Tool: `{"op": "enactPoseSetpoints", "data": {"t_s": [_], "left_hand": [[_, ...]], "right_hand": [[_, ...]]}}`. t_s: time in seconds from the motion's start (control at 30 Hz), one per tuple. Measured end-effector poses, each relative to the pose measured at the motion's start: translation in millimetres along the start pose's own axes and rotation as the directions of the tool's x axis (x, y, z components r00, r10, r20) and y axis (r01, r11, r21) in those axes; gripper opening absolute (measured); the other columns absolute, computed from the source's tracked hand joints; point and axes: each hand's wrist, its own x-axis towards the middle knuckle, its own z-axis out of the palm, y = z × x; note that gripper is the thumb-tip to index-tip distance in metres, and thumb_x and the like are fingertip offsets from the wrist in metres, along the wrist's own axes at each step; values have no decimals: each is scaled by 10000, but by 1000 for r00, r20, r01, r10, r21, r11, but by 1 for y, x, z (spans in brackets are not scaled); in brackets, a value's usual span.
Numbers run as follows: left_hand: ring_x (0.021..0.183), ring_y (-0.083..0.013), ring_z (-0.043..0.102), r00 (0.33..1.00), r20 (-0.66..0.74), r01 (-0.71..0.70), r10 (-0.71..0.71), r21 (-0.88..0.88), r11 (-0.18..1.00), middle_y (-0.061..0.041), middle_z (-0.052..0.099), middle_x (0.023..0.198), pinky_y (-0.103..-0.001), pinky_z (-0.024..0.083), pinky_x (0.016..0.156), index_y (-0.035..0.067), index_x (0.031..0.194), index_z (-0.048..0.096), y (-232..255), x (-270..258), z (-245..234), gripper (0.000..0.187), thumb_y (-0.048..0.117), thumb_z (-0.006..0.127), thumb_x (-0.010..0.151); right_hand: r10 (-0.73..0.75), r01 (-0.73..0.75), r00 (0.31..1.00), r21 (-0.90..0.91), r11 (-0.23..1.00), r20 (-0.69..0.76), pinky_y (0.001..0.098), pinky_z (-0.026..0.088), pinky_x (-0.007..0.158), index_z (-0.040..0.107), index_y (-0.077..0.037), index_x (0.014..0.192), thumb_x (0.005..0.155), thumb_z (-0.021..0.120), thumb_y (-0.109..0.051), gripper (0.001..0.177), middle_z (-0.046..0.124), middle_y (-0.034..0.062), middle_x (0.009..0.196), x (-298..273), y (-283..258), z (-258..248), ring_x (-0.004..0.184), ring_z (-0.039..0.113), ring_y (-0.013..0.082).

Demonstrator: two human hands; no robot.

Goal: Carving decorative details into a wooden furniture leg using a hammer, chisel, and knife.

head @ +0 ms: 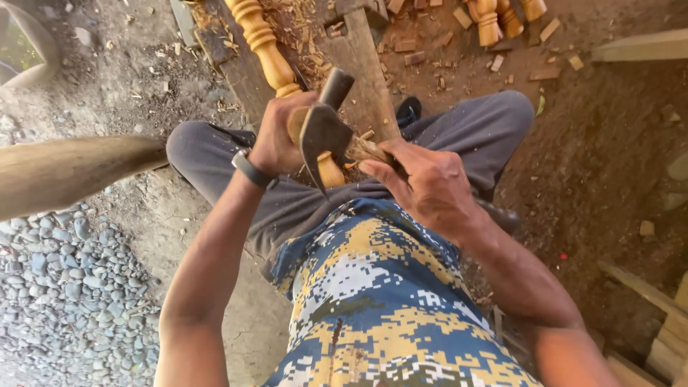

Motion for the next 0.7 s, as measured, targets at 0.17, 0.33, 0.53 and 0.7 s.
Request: {"op": "enactPoseSetpoints", "data": {"t_s": [0.17, 0.33, 0.53, 0.7], "left_hand": [[716, -321, 686, 991, 3, -128, 131, 235, 964, 28, 634, 801, -443, 537, 667, 247, 848, 633, 0, -10, 69, 415, 609, 830, 801], [897, -390, 730, 957, 136, -288, 254, 382, 878, -93, 692, 931, -530, 594, 833, 167, 1021, 715, 94, 44, 80, 301, 349, 879, 846], [1142, -332, 643, 925, 374, -374, 63, 875, 306, -96, 741, 1094, -602, 363, 1187, 206, 1128, 747, -69, 40, 134, 174, 176, 755, 957], [1452, -355, 522, 883, 335, -340, -329, 939, 44, -109, 716, 1430, -703, 211, 1324, 208, 1331, 753, -123, 47, 96, 298, 309, 607, 1092]], "right_hand": [[209, -199, 973, 101, 975, -103, 415, 567, 485, 819, -198, 1071, 1068, 791, -459, 262, 716, 58, 696, -80, 108, 43, 764, 733, 489], [403, -414, 880, 11, 910, -251, 491, 562, 558, 761, -141, 1069, 1178, 707, -511, 389, 648, 143, 710, -149, 160, 32, 733, 726, 431], [605, -651, 740, -86, 754, -295, 625, 527, 738, 694, -72, 1106, 1294, 535, -623, 603, 648, 283, 811, -193, 220, 49, 812, 696, 518], [702, -747, 651, -76, 661, -288, 715, 549, 907, 699, -79, 1108, 1179, 600, -728, 660, 742, 377, 950, -197, 251, 70, 1012, 726, 628]]}}
